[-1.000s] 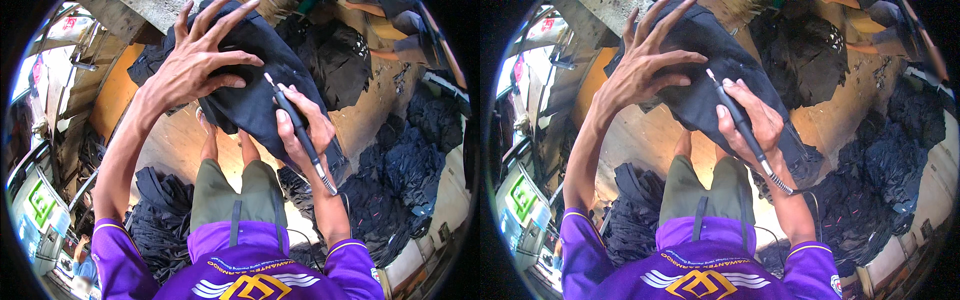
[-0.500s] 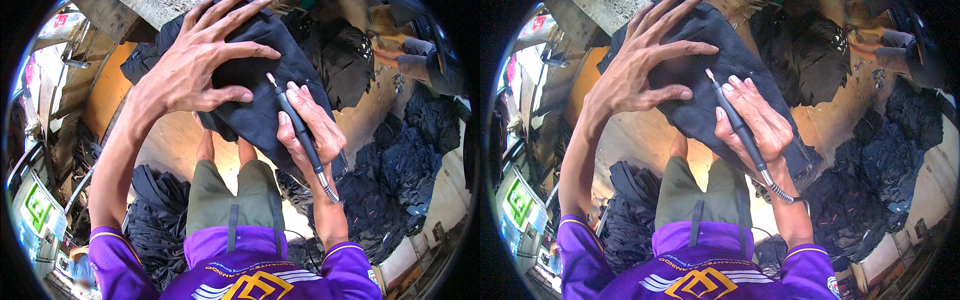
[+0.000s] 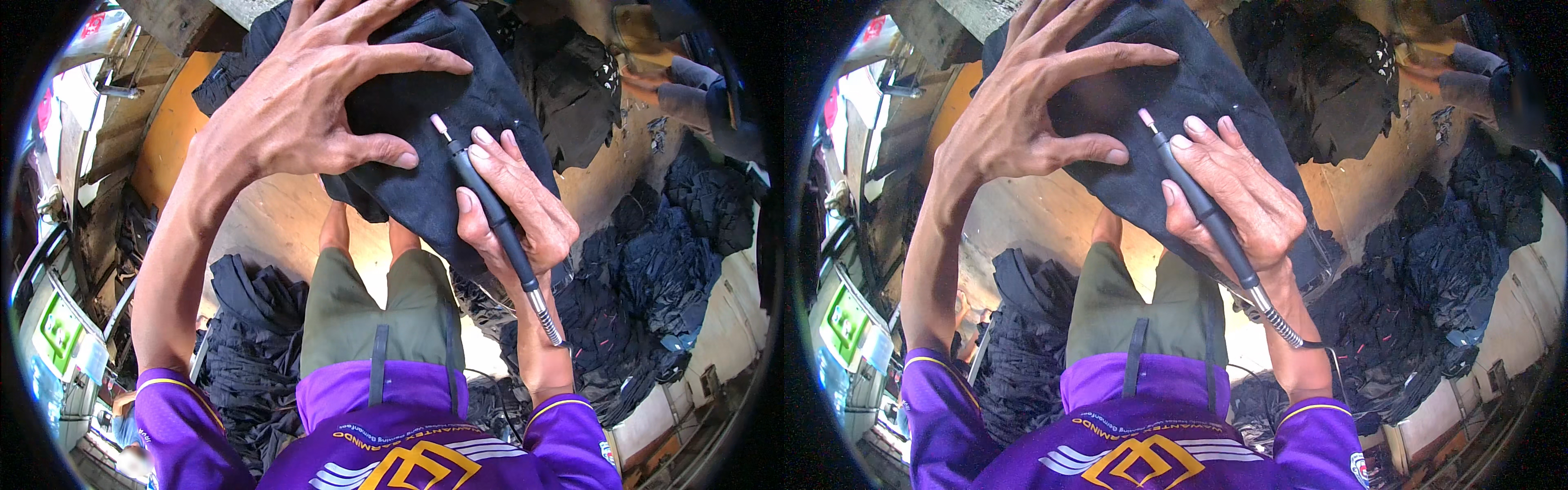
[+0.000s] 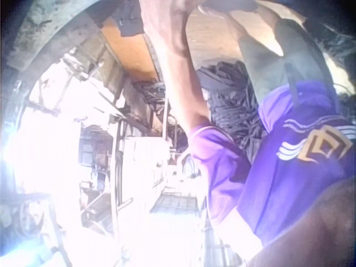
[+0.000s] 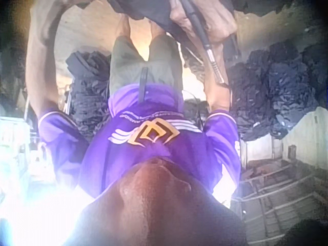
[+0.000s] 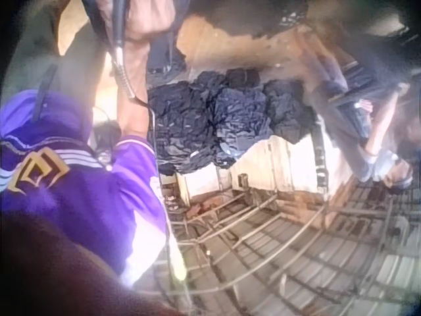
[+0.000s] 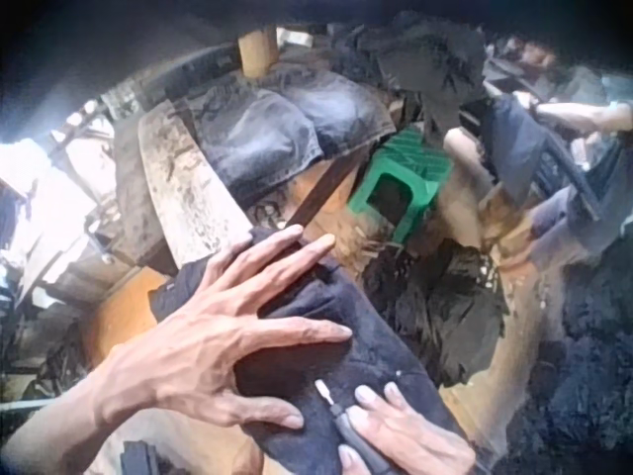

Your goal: The person uses a handheld scraping tool to remove loose threads and fuzz from the surface of black fabric pieces. They repeatedly pick up fabric from a pile, scrape the surface, and place the fabric back down.

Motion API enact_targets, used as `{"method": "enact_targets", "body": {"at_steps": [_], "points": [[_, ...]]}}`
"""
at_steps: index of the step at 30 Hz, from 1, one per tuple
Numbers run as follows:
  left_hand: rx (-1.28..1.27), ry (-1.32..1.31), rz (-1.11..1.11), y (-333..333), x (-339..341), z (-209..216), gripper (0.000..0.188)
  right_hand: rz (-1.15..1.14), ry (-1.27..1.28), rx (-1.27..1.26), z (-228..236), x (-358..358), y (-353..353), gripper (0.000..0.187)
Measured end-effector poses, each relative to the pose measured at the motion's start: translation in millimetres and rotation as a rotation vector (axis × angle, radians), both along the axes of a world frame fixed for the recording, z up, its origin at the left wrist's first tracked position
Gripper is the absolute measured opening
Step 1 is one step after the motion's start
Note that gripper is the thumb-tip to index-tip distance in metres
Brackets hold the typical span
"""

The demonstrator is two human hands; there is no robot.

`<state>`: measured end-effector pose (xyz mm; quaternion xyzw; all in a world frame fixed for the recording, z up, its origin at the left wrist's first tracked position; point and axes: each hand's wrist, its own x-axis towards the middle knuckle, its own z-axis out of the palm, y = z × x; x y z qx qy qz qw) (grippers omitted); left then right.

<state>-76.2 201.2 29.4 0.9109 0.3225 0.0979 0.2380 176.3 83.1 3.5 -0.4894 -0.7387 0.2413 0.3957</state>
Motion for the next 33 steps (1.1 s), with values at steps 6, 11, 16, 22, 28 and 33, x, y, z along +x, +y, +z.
{"method": "enact_targets", "body": {"at_steps": [6,11,16,22,28,33], "points": [[-0.030,0.045,0.014,1.0,0.4,0.4,0.081,0.036,-0.005,-0.031,3.4,1.9,-1.3,0.029],[-0.059,0.084,0.023,2.8,1.1,-3.2,0.082,0.062,0.005,-0.067,5.4,6.2,-2.8,0.030],[0.015,0.018,0.023,-0.4,4.1,-3.6,0.087,0.059,0.024,-0.071,3.9,8.8,-4.2,0.033],[-0.047,0.140,0.067,-1.7,7.4,5.2,0.096,0.028,0.030,-0.104,7.9,10.4,-7.7,0.033],[-0.024,0.100,0.049,1.4,5.4,-2.0,0.096,0.000,0.014,-0.130,9.1,15.0,-9.0,0.032],[0.002,0.083,0.030,0.6,2.2,-6.4,0.095,-0.059,0.043,-0.111,7.1,11.9,-8.7,0.031]]}}
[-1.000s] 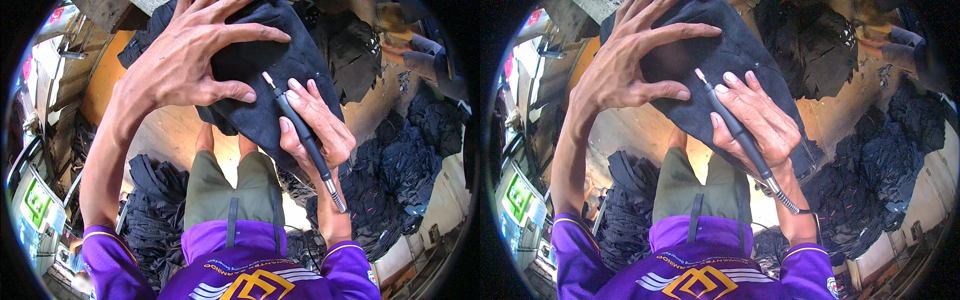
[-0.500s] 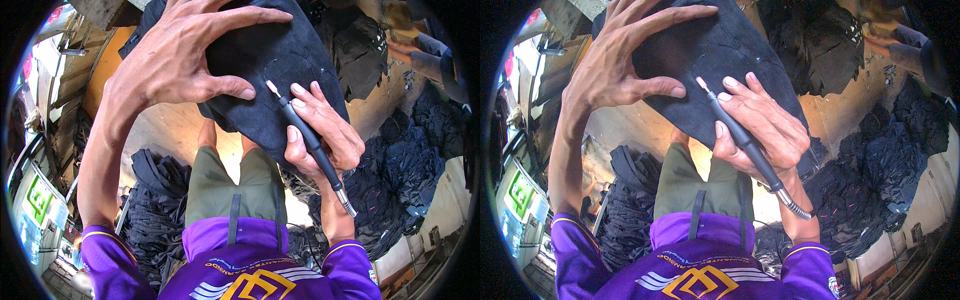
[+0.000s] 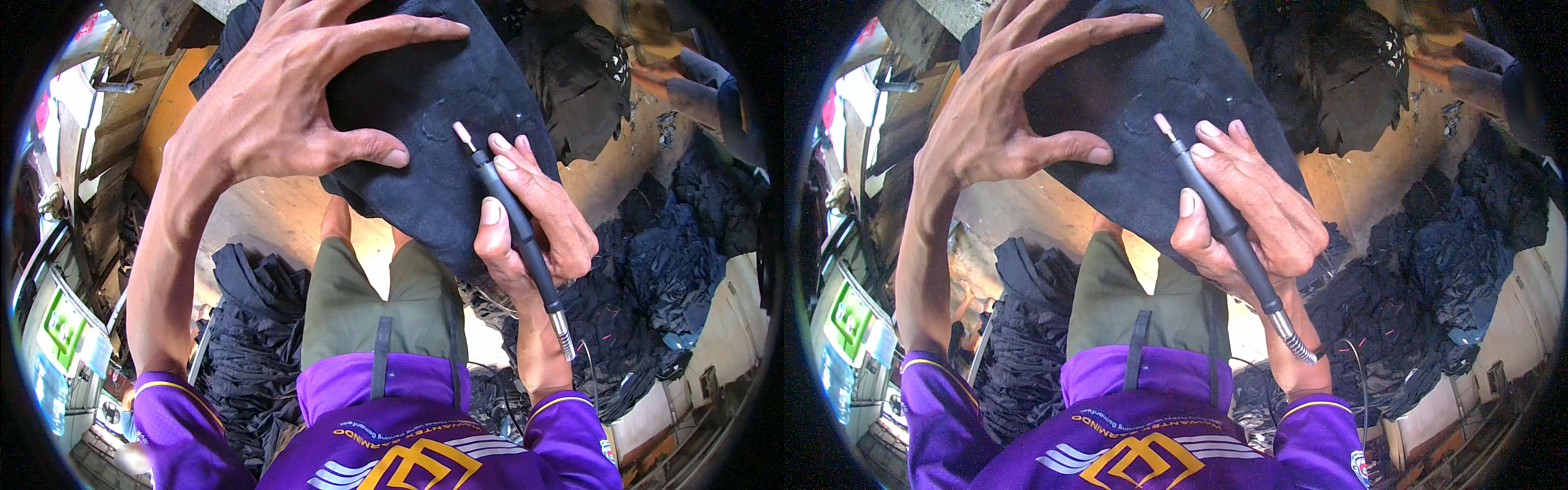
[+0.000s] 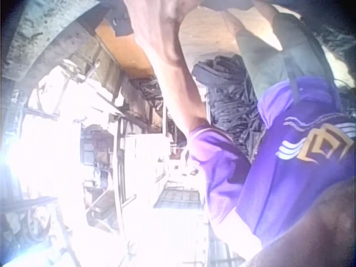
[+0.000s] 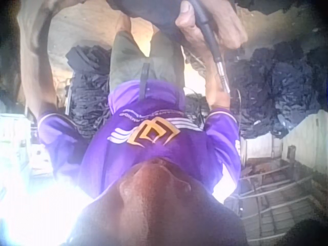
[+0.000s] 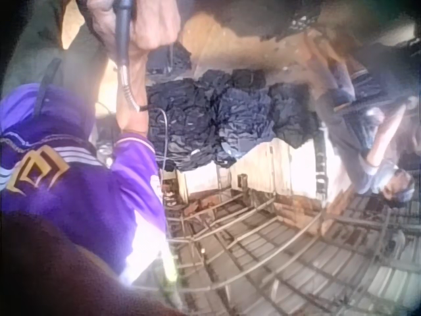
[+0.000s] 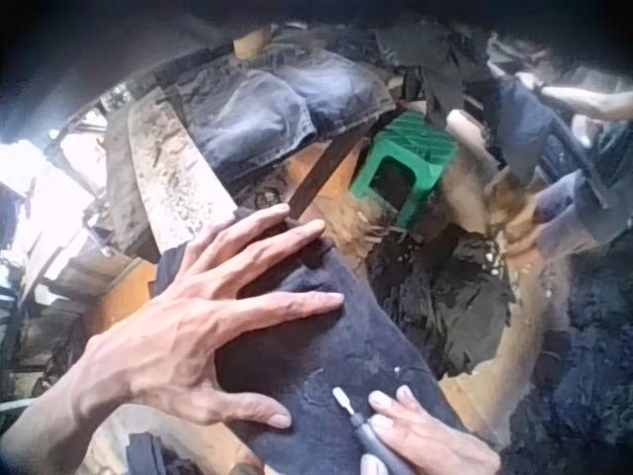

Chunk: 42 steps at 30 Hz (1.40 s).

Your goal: The person uses a handheld scraping tool to remove loose threads and fuzz from the surface of black fabric pieces. They repeatedly pick up fabric from a pile, scrape the surface, and place the fabric back down.

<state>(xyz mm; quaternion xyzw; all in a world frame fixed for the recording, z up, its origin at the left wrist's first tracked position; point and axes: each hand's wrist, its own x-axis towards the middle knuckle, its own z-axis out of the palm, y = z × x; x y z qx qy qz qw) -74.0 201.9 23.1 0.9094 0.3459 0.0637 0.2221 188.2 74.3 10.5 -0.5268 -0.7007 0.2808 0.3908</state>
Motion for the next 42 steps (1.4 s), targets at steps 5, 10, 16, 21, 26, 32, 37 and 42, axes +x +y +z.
{"method": "enact_targets", "body": {"at_steps": [5,10,16,21,26,32,37,42], "points": [[-0.012,-0.029,-0.004,1.7,2.9,6.5,0.092,-0.004,-0.062,-0.024,3.1,-4.4,5.0,0.034],[-0.052,0.049,0.040,-4.8,3.5,14.5,0.092,0.006,-0.082,-0.010,2.1,-8.4,8.6,0.035],[-0.001,-0.071,0.007,1.0,1.8,2.5,0.093,-0.011,-0.060,0.025,-2.4,-7.3,6.1,0.038],[-0.052,0.110,0.030,0.7,2.0,6.0,0.095,-0.014,-0.048,0.050,-4.4,-3.8,2.3,0.037],[-0.033,-0.007,0.028,-0.6,10.1,13.0,0.096,-0.012,-0.035,0.059,-5.8,-0.6,-1.2,0.036],[-0.079,0.036,0.062,-3.1,8.3,11.4,0.096,-0.017,-0.039,0.036,-3.9,3.3,-7.5,0.034],[0.013,0.049,0.020,0.5,4.2,1.8,0.096,-0.025,-0.054,0.027,-3.5,5.9,-13.4,0.034],[-0.025,0.009,0.033,-2.1,2.7,2.1,0.096,-0.023,-0.051,0.037,-4.2,9.4,-18.0,0.035]]}}
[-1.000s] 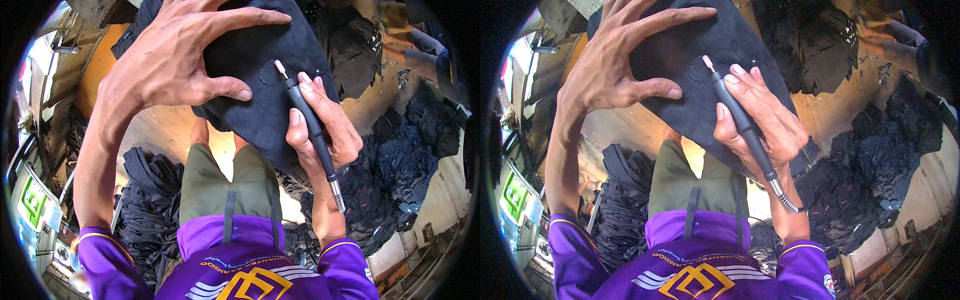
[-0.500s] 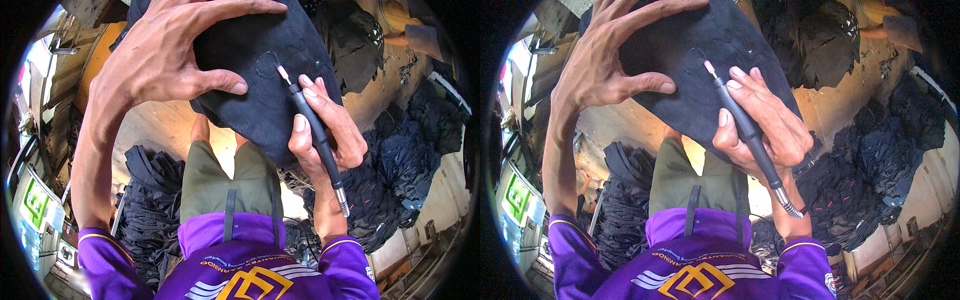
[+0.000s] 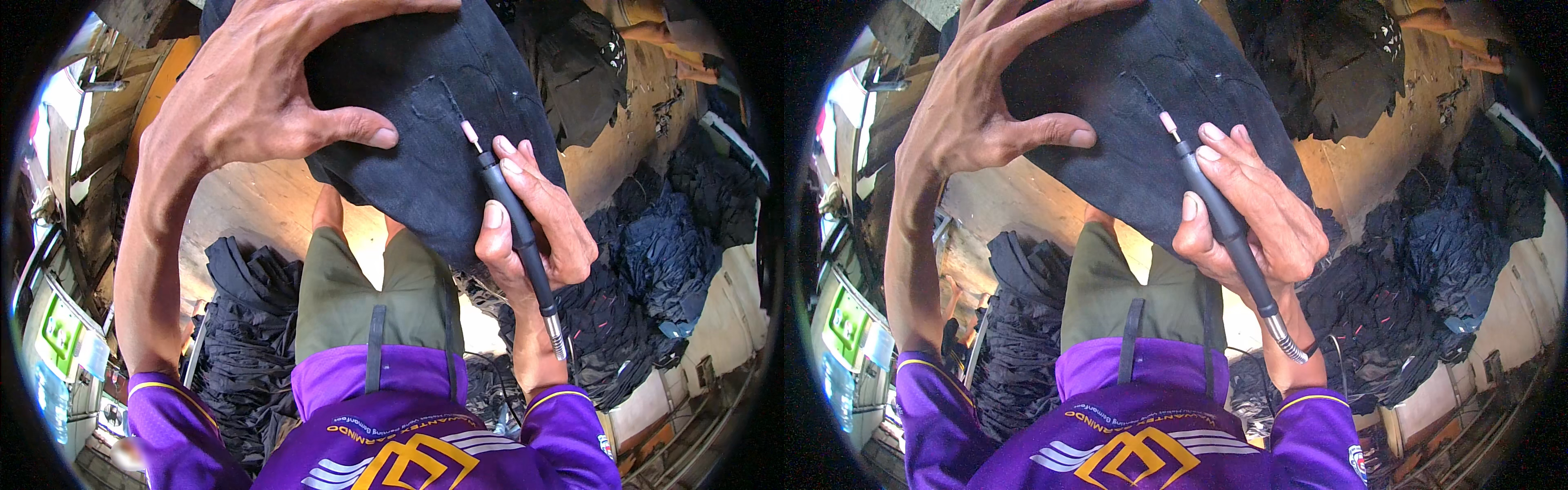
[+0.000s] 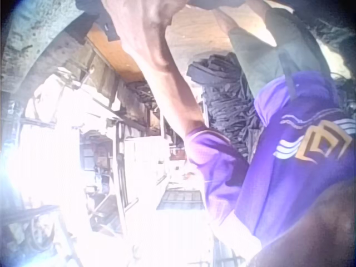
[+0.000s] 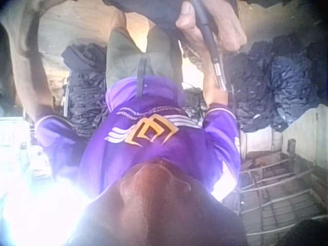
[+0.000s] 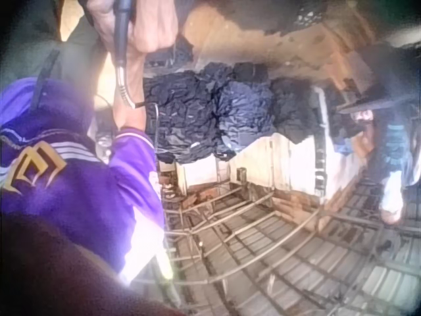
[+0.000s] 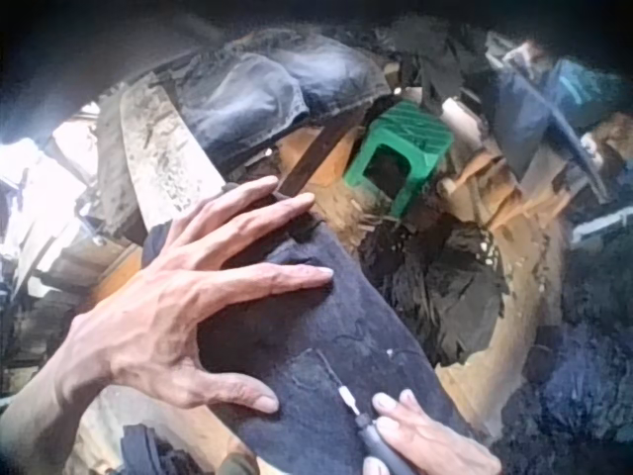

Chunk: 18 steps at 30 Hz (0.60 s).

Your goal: The person uses a handheld scraping tool to remove loose threads and fuzz from the surface of black fabric pieces. They repeatedly pick up fabric from a pile, scrape the surface, and place the fabric back down.

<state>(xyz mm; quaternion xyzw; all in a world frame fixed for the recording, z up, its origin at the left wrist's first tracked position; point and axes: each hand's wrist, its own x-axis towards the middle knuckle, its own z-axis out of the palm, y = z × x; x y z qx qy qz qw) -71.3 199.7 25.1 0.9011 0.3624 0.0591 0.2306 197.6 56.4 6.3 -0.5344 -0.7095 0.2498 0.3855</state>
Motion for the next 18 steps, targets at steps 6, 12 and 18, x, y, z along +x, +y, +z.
{"method": "enact_targets", "body": {"at_steps": [6,12,18], "points": [[0.032,-0.058,-0.020,1.3,-0.6,-3.8,0.097,-0.018,0.004,0.001,-1.5,2.7,-5.8,0.035],[0.076,-0.026,0.019,-2.3,5.3,-6.7,0.093,-0.089,0.050,0.017,1.4,10.7,-21.4,0.032],[0.093,0.053,0.008,-8.7,11.9,0.5,0.073,-0.046,-0.002,0.050,2.7,13.1,-24.7,0.031]]}}
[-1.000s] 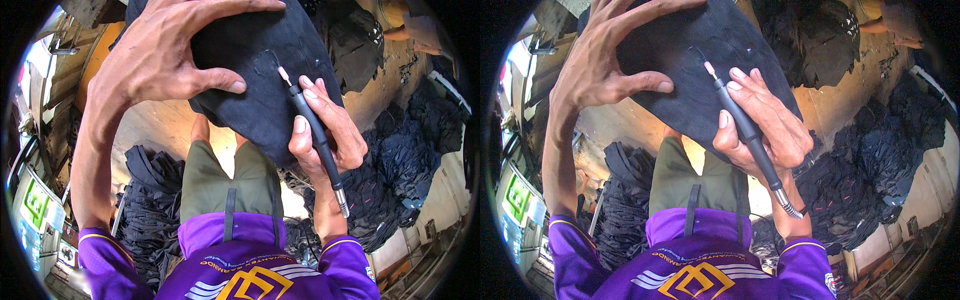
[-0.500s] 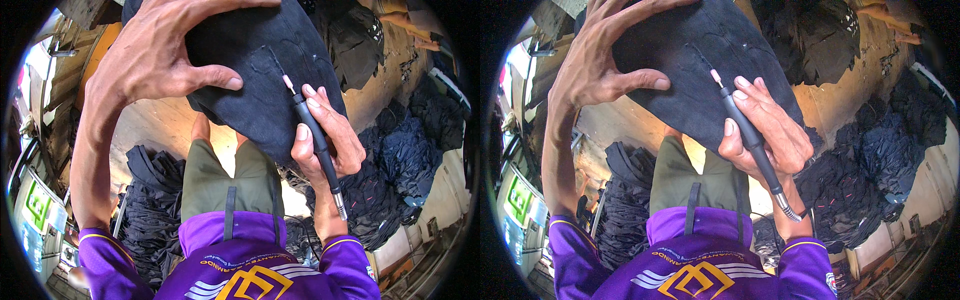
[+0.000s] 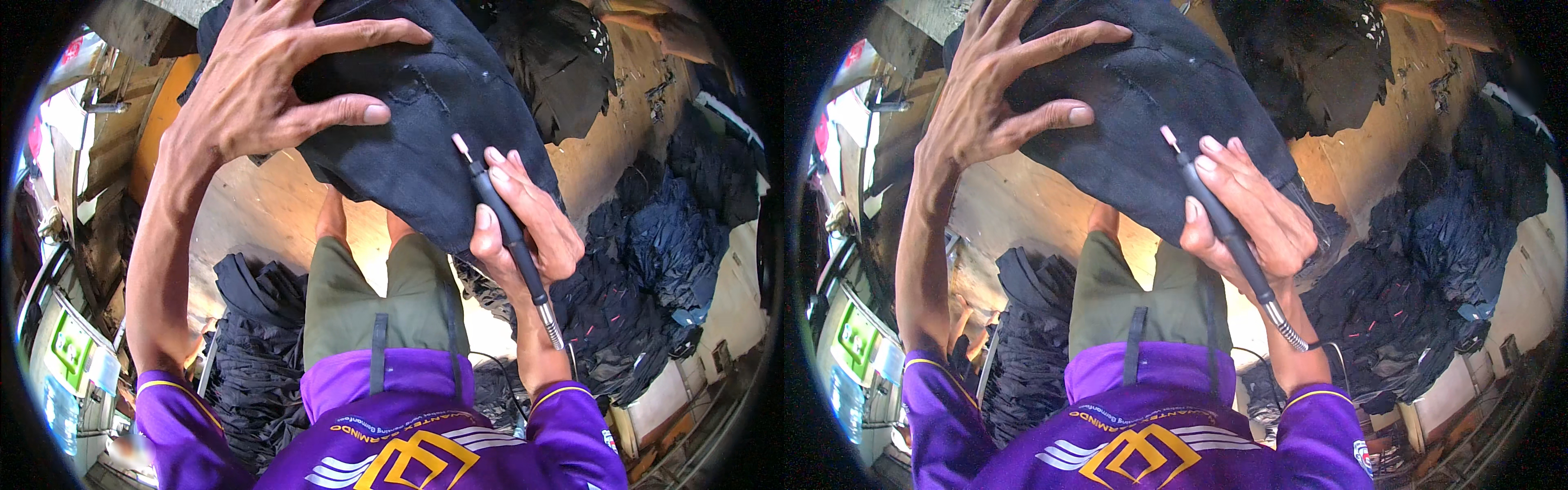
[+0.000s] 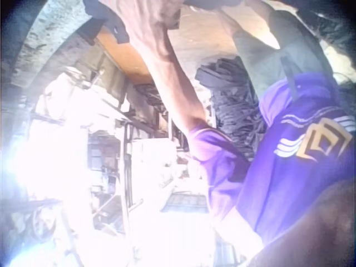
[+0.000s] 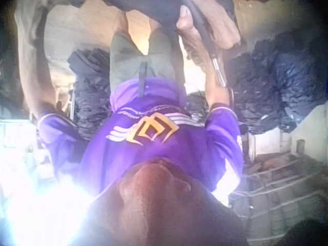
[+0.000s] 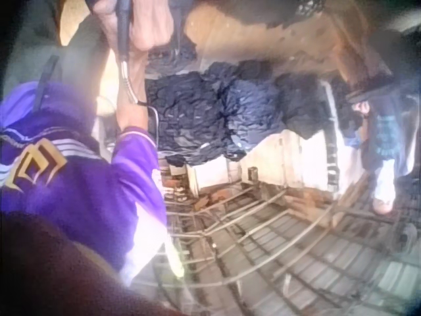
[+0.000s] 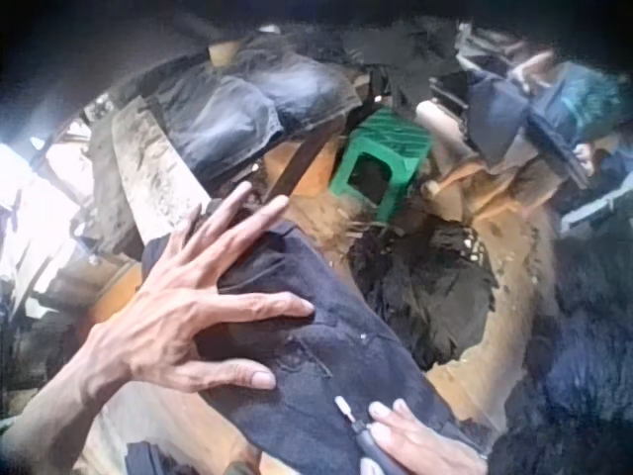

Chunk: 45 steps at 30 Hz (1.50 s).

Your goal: The person uses a handheld scraping tool to remove loose threads and fuzz from the surface of black fabric pieces. They repeatedly pick up fabric from a pile, scrape the surface, and place the fabric back down.

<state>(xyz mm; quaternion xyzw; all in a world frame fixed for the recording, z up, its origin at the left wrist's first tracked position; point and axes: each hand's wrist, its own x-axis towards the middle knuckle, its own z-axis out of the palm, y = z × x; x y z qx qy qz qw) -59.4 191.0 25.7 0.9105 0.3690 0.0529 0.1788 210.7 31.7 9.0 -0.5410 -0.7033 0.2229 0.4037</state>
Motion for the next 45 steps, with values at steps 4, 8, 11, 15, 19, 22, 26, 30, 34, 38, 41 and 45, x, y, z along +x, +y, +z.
{"method": "enact_targets", "body": {"at_steps": [4,8,11,15,19,22,26,30,34,38,41,45], "points": [[-0.046,0.004,0.039,-3.3,4.0,7.7,0.070,-0.019,0.016,0.022,-2.6,-2.5,3.6,0.029],[-0.046,0.002,0.043,-1.7,10.6,13.5,0.070,-0.031,0.025,0.010,-1.4,-1.1,1.2,0.029],[-0.038,0.019,0.021,-1.2,13.4,17.5,0.070,-0.036,0.022,0.004,-1.3,1.1,-3.0,0.030],[-0.120,0.023,0.076,-2.8,14.1,18.8,0.070,-0.027,0.029,0.001,-1.9,6.2,-8.3,0.031],[-0.036,0.042,0.028,0.7,15.7,15.2,0.070,-0.024,0.023,-0.004,-0.7,11.3,-13.4,0.032],[-0.019,0.080,0.032,2.1,16.1,15.2,0.070,-0.026,0.021,0.013,1.0,13.3,-15.5,0.032],[-0.093,0.043,0.067,-0.1,14.4,16.6,0.070,-0.050,0.007,0.041,0.9,13.5,-13.4,0.032],[-0.025,0.061,0.034,0.8,13.2,10.5,0.070,-0.053,-0.005,0.041,-3.4,13.9,-7.8,0.032],[-0.011,0.094,0.045,0.3,10.9,6.4,0.071,-0.057,0.002,0.033,-5.4,14.4,-9.5,0.032],[-0.010,0.075,0.063,-2.0,11.9,5.7,0.072,-0.051,0.005,0.025,-4.9,17.7,-14.4,0.034],[-0.021,0.106,0.085,-3.4,12.1,3.7,0.072,-0.056,-0.008,0.016,-2.6,18.7,-17.1,0.034],[0.061,-0.031,0.011,1.5,5.4,-7.3,0.064,-0.057,0.000,0.016,-0.9,20.1,-19.1,0.035]]}}
